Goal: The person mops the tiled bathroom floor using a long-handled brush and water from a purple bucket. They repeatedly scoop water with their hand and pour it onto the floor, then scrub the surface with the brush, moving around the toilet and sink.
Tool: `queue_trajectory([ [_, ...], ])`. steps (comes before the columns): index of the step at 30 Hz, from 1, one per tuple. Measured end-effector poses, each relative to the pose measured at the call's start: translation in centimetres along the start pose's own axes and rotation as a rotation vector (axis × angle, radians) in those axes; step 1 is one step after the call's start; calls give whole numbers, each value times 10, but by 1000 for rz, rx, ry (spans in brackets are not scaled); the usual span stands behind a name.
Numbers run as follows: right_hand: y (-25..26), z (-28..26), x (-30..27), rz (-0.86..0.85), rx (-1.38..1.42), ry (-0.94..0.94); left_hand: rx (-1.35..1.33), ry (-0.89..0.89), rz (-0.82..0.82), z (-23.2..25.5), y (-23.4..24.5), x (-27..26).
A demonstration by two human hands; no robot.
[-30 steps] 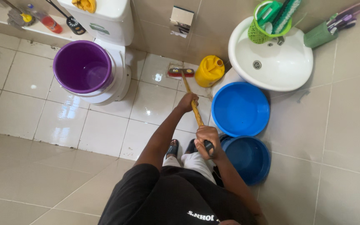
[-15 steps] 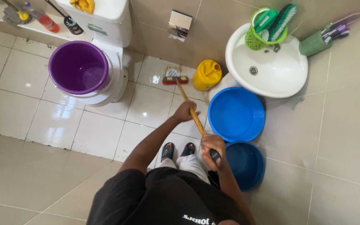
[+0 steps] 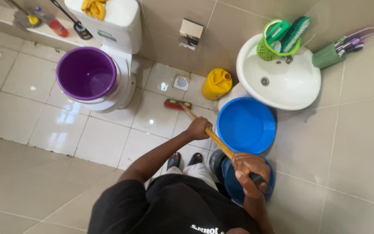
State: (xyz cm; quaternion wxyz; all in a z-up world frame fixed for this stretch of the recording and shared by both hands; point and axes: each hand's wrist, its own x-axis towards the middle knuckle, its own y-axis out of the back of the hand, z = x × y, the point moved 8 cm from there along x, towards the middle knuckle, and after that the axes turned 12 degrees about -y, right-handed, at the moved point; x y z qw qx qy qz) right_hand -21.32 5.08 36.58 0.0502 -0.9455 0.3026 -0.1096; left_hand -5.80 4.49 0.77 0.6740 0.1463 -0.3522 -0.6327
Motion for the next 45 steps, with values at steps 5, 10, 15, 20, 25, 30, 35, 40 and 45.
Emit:
queue_trajectory([
  [5, -29, -20, 2, -208, 61, -71, -205, -27, -55, 40, -4, -68],
  [10, -61, 22, 13, -355, -50, 47, -177, -52, 27, -20, 4, -73],
  [15, -67, 63, 30, -386, -193, 109, -87, 1, 171, -81, 40, -33],
  [20, -90, 46, 6, -460, -244, 201, -40, 10, 256, -56, 62, -28],
  [25, -83, -18, -9, -537, -151, 93, -77, -10, 221, 15, 60, -52],
  [30, -108, -19, -10, -698, -45, 10, -227, -23, -62, 46, 37, -117],
  [35, -131, 14, -8, -641, -106, 58, -135, -78, -201, -1, 29, -133],
  [40, -110, 64, 32, -419, -176, 148, -148, 138, 50, -78, 59, -72],
  [45, -123, 63, 13, -493, -282, 271, -15, -45, 278, -55, 107, -30],
])
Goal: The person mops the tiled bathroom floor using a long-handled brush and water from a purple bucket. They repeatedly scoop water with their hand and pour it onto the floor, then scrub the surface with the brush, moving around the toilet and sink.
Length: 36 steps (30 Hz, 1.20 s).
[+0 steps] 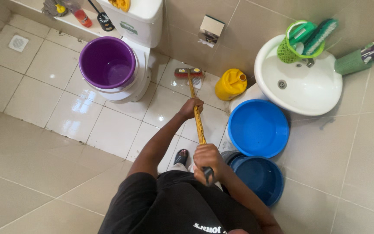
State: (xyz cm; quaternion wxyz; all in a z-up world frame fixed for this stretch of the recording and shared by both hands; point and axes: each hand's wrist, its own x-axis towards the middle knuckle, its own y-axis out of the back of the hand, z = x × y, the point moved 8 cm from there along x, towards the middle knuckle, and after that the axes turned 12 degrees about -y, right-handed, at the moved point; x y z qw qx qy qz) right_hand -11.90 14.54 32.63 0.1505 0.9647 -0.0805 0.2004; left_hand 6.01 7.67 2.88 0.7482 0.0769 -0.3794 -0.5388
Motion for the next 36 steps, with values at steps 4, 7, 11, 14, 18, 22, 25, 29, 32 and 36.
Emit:
queue_trajectory([
  [4, 6, -36, -3, -73, 23, -2, -24, -42, -69, 25, 15, 1],
  [7, -9, -42, 11, -83, 73, -11, -66, -16, -222, 23, 26, -24],
  [11, -33, -1, 31, -18, 133, 10, -56, 109, -276, -14, 32, -79],
  [14, -38, 54, 48, 12, 93, -21, -54, 279, -84, -61, 42, -96],
  [18, -14, 71, 52, 138, 75, -8, -118, 341, -2, -109, 59, -63],
  [22, 1, 58, 54, 60, 43, 36, 377, 149, -64, -107, 72, -21],
  [25, 14, 74, 56, 96, 71, 61, 375, 317, -59, -131, 81, -15],
  [29, 34, 153, 55, 134, 115, -144, 372, 530, -218, -154, 57, -17],
  [32, 59, 192, 38, 137, 219, -183, 391, 515, 5, -149, 44, -3],
  [36, 95, 200, 23, 114, 246, -240, 369, 610, -29, -156, 8, 12],
])
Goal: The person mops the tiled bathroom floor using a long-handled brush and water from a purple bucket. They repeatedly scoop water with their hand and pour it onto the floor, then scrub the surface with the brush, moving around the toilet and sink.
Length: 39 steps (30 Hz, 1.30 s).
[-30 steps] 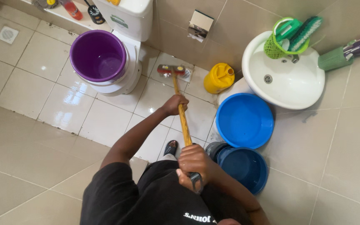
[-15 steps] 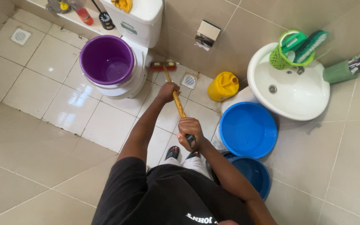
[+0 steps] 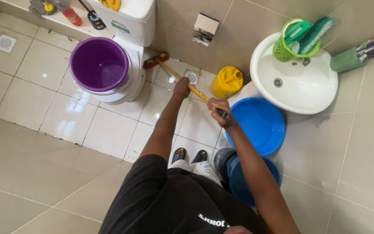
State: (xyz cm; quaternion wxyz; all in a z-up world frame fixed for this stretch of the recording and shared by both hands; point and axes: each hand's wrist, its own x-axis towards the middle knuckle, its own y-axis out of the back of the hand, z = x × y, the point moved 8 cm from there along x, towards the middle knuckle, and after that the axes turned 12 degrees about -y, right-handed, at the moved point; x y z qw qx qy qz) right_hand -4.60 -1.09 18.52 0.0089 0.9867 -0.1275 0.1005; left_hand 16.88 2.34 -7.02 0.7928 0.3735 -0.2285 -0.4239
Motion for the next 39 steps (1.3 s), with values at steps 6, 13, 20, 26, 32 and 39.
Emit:
queue_trajectory([
  [6, 72, -55, -6, 54, 143, -86, 15, -207, -85, 77, -42, 34],
  [13, 64, -99, 1, 14, 42, -12, 329, -422, -392, 101, -26, 59],
  [20, 44, -59, -11, -2, -66, -126, 204, -58, -304, 54, -51, 44],
  [26, 52, -81, -74, 147, 16, -109, -75, -262, -166, 109, -80, -4],
  [32, 61, -121, -90, 210, 10, 13, 47, -397, -285, 135, -95, 1],
  [39, 25, -96, -97, 310, -84, -162, -147, -387, -100, 144, -79, -22],
])
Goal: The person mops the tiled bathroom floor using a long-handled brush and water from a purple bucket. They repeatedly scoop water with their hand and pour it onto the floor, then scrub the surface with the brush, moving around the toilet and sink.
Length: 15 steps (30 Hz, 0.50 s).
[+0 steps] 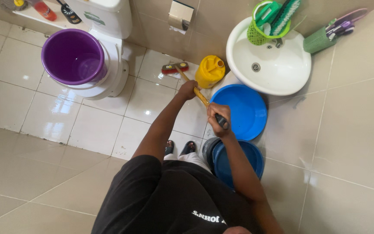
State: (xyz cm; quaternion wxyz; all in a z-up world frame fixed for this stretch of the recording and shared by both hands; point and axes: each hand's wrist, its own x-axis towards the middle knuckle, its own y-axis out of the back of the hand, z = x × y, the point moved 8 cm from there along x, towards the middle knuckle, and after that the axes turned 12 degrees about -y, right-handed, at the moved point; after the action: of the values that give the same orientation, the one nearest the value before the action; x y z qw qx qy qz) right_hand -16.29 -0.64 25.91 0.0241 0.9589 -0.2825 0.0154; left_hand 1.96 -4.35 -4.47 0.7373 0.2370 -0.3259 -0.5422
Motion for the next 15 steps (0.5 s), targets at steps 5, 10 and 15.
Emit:
queue_trajectory([
  [5, 30, -49, -50, 36, 219, 100, -11, -200, 29, 96, 9, -34],
  [10, 49, -105, -101, 174, 276, 157, -491, -137, -50, 184, 0, -83],
  [15, 10, -110, -127, 298, 194, 132, -576, -354, -192, 202, -22, -108],
])
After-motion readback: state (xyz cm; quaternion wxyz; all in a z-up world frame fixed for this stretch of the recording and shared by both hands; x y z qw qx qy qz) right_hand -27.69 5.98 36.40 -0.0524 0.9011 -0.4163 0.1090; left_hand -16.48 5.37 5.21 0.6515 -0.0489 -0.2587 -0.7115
